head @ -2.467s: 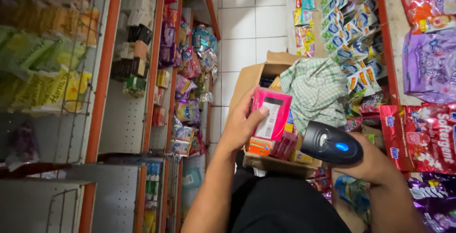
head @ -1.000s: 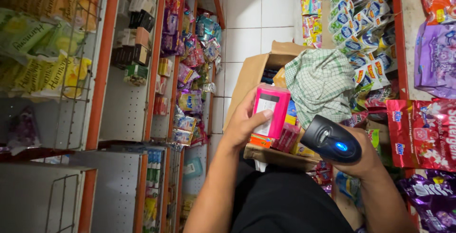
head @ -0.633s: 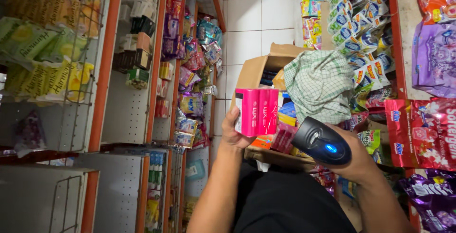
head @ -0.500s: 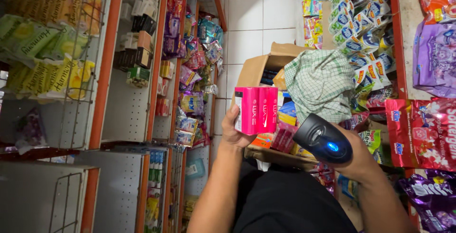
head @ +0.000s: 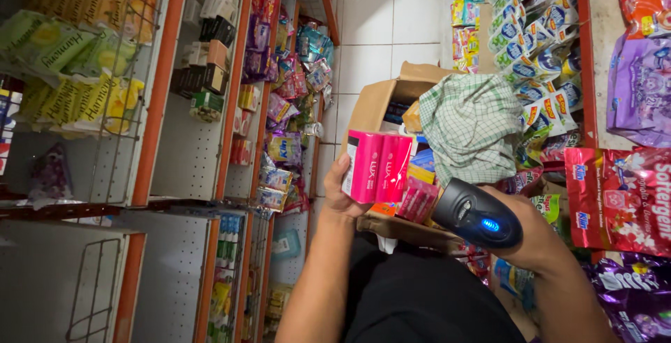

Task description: The person removes boxes of soap from a cardboard box on the floor, scans each one with a handheld barcode scanner, and places the items onto store shelves.

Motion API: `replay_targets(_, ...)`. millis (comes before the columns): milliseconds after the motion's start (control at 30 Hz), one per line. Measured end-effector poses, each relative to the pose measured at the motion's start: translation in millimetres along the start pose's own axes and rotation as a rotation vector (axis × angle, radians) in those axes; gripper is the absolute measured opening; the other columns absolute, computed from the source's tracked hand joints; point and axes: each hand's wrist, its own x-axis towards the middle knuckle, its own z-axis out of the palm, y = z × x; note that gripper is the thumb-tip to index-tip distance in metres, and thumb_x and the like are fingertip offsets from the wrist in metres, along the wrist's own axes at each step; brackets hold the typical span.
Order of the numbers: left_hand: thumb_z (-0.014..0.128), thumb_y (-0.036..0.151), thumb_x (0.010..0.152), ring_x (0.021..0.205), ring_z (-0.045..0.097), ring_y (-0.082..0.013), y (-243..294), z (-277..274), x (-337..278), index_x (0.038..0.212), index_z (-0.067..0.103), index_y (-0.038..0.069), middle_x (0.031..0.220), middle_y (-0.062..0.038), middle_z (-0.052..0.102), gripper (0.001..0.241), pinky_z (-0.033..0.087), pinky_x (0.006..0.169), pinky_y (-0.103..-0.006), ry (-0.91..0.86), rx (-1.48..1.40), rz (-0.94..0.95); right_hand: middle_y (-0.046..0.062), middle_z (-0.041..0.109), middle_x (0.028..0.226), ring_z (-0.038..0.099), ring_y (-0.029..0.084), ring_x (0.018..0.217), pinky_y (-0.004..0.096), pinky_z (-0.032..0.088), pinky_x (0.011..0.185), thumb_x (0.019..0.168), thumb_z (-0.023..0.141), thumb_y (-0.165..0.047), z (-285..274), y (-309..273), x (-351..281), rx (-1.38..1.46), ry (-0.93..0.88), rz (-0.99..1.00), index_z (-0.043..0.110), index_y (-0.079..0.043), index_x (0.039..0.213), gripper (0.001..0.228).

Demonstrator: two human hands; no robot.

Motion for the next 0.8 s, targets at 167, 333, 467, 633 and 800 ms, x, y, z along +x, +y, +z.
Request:
replay_targets(167, 0.064, 0.037, 0.099, 0.124, 0.065, -0.0309, -6.7, -6.9, -2.0, 0.145, 0.05, -0.006, 0.139, -0.022, 0.063, 0.065, 0.05, 0.11, -0.0451, -0.023, 0.1, -0.051, 0.009, 0.074, 0.08, 0.074, 0.022, 0.07, 0.034, 0.056, 0.067, 0.067, 0.082, -0.007, -9.4, -6.1, -6.5, -0.043, -0.031, -0.056, 0.068, -0.006, 0.106, 0.042)
replay_targets(333, 0.063, 0.035, 0.099, 0.125, 0.063, -0.0305, -19.6, -8.6, -6.3, 0.146, 0.049, -0.001, 0.139, -0.021, 0.063, 0.06, 0.049, 0.11, -0.0459, 0.031, 0.101, -0.076, 0.008, 0.076, 0.085, 0.071, 0.021, 0.077, 0.033, 0.057, 0.07, 0.066, 0.081, -0.006, -16.4, -1.6, -13.8, -0.051, -0.026, -0.09, 0.069, -0.005, 0.11, 0.046)
replay_targets(467, 0.064, 0.033, 0.095, 0.123, 0.064, -0.0269, -31.7, -2.8, -6.0, 0.144, 0.051, 0.0, 0.136, -0.017, 0.064, 0.061, 0.051, 0.107, -0.0409, 0.104, 0.203, -0.088, 0.009, 0.078, 0.091, 0.073, 0.021, 0.082, 0.033, 0.057, 0.074, 0.066, 0.081, -0.005, -17.5, 4.6, -22.9, -0.054, -0.021, -0.065, 0.069, -0.005, 0.116, 0.051)
replay_targets(633, 0.071, 0.023, 0.097, 0.116, 0.062, -0.0194, -48.1, 12.0, 0.5, 0.142, 0.053, -0.003, 0.128, -0.014, 0.065, 0.055, 0.051, 0.102, -0.0352, 0.247, 0.841, 0.08, 0.009, 0.08, 0.095, 0.074, 0.022, 0.085, 0.034, 0.059, 0.075, 0.069, 0.084, -0.013, -22.3, -0.9, -28.1, -0.116, -0.05, -0.01, 0.07, -0.008, 0.117, 0.05)
replay_targets(800, 0.076, 0.021, 0.09, 0.109, 0.068, -0.0164, -56.8, 0.0, -15.1, 0.141, 0.054, 0.0, 0.121, -0.012, 0.071, 0.059, 0.055, 0.097, -0.0325, 0.379, 1.277, 0.179, 0.011, 0.079, 0.097, 0.077, 0.028, 0.088, 0.037, 0.058, 0.075, 0.064, 0.089, -0.023, -24.4, 0.0, -28.8, -0.234, -0.159, -0.025, 0.071, -0.011, 0.12, 0.06)
